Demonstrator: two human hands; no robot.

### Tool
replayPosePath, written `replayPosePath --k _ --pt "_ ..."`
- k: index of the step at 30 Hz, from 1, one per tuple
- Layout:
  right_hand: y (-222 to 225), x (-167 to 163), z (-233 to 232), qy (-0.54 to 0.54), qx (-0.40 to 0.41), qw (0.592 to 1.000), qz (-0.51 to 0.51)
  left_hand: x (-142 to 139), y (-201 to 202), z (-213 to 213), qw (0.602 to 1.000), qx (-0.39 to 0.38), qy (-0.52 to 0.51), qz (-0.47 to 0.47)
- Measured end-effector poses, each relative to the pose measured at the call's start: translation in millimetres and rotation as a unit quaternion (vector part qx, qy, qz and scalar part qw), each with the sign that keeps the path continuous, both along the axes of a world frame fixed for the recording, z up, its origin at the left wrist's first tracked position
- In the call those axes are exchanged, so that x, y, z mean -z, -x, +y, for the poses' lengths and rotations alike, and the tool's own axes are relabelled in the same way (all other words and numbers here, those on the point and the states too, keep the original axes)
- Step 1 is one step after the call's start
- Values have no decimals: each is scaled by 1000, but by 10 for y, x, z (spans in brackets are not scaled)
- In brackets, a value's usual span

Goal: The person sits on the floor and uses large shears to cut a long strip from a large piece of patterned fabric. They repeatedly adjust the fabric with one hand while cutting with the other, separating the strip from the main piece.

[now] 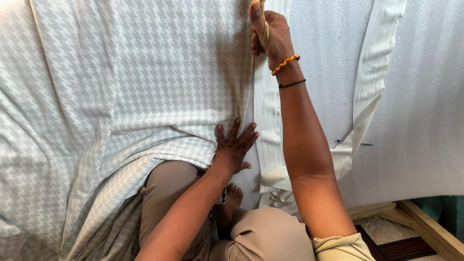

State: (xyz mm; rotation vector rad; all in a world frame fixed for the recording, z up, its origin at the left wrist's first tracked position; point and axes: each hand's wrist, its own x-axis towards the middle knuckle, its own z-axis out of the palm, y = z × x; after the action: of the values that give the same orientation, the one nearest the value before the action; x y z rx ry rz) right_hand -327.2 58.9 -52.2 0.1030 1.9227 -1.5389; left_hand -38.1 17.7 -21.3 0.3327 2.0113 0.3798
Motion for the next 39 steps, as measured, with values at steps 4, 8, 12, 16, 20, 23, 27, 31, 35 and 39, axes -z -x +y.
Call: replayPosePath --k 4,8,12,16,20,23,27,31,35,39 --pt "39 -18 -51 -4 19 1000 -7 10 -12 6 1000 -2 1 0" --pt "36 -26 -72 -20 36 999 -4 24 -14 1 1000 -1 -2 5" --pt "40 -25 -76 -35 39 999 5 14 -9 6 1000 2 5 -2" --pt "42 -33 -69 -37 32 999 11 -2 6 12 1000 6 7 -3" --pt "147 -52 -73 -29 11 1000 2 -13 21 8 1000 9 10 -7" --pt "287 -62 -82 -5 3 1000 -4 -20 14 -1 1000 2 7 -5" --pt "398 -65 -118 39 13 999 -3 -9 -3 -6 1000 -14 -7 2" --pt "394 -72 -162 -3 35 999 -5 12 -20 4 1000 -18 -7 5" --pt "381 -90 -183 -29 27 999 19 25 -41 -2 999 -27 -14 15" --pt "394 -126 -176 -33 13 999 20 29 -44 -2 999 -32 -16 18"
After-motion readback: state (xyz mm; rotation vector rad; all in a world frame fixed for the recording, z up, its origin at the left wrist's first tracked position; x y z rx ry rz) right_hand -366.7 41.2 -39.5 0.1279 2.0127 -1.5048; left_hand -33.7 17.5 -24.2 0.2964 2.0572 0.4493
